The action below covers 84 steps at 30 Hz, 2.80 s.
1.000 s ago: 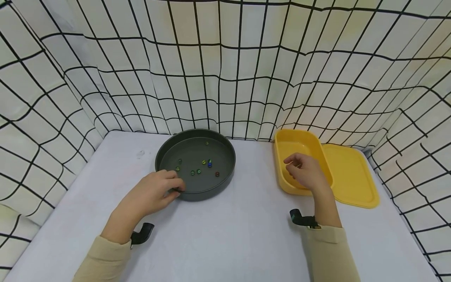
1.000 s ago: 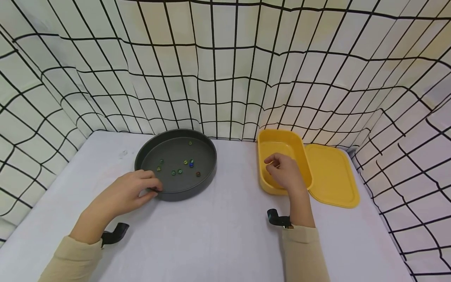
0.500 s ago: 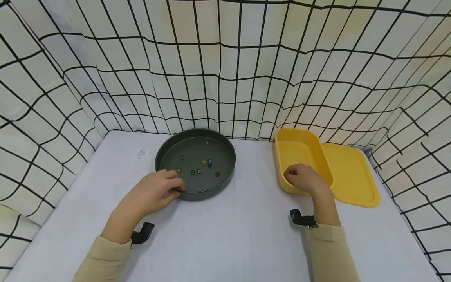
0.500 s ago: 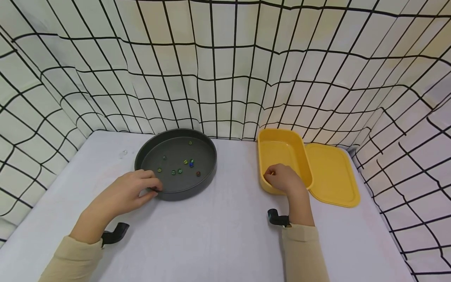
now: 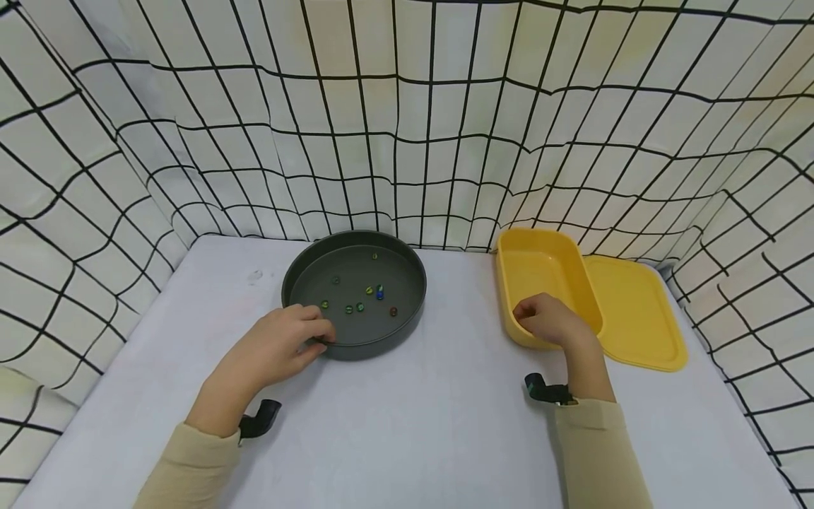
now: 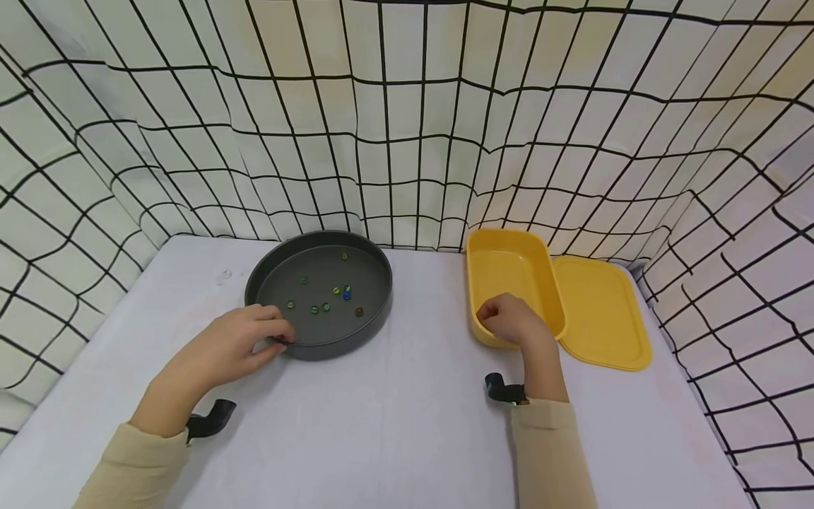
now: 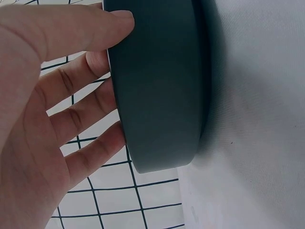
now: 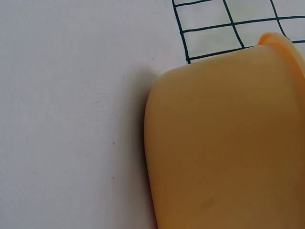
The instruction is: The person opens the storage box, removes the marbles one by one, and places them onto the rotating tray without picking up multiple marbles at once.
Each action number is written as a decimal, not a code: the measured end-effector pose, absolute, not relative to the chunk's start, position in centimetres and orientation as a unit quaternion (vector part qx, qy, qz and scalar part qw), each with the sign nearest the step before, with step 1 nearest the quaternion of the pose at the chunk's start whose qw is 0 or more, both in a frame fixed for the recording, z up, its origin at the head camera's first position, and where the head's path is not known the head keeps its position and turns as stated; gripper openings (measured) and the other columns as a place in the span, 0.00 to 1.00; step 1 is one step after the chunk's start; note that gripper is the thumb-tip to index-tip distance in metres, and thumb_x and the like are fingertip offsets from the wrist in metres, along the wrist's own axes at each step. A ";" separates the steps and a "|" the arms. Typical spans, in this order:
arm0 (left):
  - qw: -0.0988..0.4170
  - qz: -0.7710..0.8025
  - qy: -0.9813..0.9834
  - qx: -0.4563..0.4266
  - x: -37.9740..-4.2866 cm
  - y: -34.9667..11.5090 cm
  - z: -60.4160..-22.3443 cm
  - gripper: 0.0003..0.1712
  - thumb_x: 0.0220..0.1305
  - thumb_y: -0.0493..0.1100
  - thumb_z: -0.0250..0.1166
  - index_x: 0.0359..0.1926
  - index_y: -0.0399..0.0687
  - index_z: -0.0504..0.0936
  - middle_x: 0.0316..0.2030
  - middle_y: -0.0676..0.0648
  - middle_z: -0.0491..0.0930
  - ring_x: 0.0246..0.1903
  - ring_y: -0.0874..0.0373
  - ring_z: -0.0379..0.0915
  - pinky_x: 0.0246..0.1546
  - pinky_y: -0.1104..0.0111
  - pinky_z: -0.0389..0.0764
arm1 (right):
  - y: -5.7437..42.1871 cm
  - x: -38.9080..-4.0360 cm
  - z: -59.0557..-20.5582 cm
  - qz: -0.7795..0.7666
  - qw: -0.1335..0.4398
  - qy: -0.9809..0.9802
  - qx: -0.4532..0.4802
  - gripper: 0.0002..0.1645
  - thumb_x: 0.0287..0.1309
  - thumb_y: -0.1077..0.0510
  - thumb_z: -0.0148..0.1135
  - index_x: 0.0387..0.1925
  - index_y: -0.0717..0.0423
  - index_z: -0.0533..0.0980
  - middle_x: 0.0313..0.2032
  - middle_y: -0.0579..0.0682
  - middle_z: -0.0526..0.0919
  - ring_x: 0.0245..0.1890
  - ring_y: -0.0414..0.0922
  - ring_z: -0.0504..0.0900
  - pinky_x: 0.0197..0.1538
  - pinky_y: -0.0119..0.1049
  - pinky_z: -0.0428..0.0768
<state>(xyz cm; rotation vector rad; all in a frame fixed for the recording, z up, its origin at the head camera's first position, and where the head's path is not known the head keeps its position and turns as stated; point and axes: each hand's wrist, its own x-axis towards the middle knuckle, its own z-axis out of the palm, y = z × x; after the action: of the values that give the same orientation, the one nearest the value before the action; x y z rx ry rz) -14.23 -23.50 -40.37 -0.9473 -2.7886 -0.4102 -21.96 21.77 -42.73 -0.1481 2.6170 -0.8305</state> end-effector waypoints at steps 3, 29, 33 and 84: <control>0.082 -0.137 -0.935 -0.317 -14.3 -23.4 -40.4 0.13 0.53 0.36 0.76 0.36 0.59 0.86 0.32 0.59 0.77 0.32 0.62 0.74 0.33 0.64 0.77 | 21.8 -22.0 -42.8 -0.297 0.195 0.934 -0.041 0.11 0.63 0.60 0.57 0.43 0.58 0.82 0.36 0.52 0.81 0.39 0.49 0.75 0.42 0.38 0.73; 0.082 -0.138 -0.935 -0.317 -14.3 -23.5 -40.5 0.13 0.53 0.35 0.76 0.35 0.58 0.86 0.32 0.59 0.77 0.32 0.62 0.74 0.33 0.64 0.77 | 22.5 -22.1 -42.0 -0.450 0.138 0.882 0.013 0.14 0.68 0.52 0.61 0.46 0.57 0.80 0.44 0.57 0.83 0.41 0.50 0.84 0.46 0.36 0.84; 0.084 -0.138 -0.935 -0.317 -14.3 -23.5 -40.5 0.13 0.52 0.36 0.76 0.35 0.59 0.86 0.31 0.60 0.77 0.32 0.62 0.74 0.33 0.64 0.77 | 22.2 -22.1 -41.8 -0.476 0.110 0.872 0.007 0.14 0.68 0.52 0.60 0.47 0.57 0.79 0.44 0.58 0.83 0.41 0.51 0.85 0.45 0.36 0.85; 0.086 -0.133 -0.934 -0.320 -14.3 -23.7 -40.7 0.13 0.52 0.36 0.75 0.34 0.60 0.85 0.30 0.59 0.76 0.30 0.62 0.72 0.31 0.65 0.75 | 11.9 -21.5 -40.5 -0.647 0.150 0.731 -0.153 0.13 0.67 0.63 0.59 0.48 0.68 0.76 0.43 0.67 0.81 0.36 0.52 0.85 0.43 0.40 0.86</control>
<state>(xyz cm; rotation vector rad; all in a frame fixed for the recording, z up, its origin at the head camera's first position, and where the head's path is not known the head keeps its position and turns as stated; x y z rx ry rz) -14.26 -23.73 -40.71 -0.9535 -2.7829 -0.3972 -21.46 11.85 -40.49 -0.4407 2.1010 -1.8598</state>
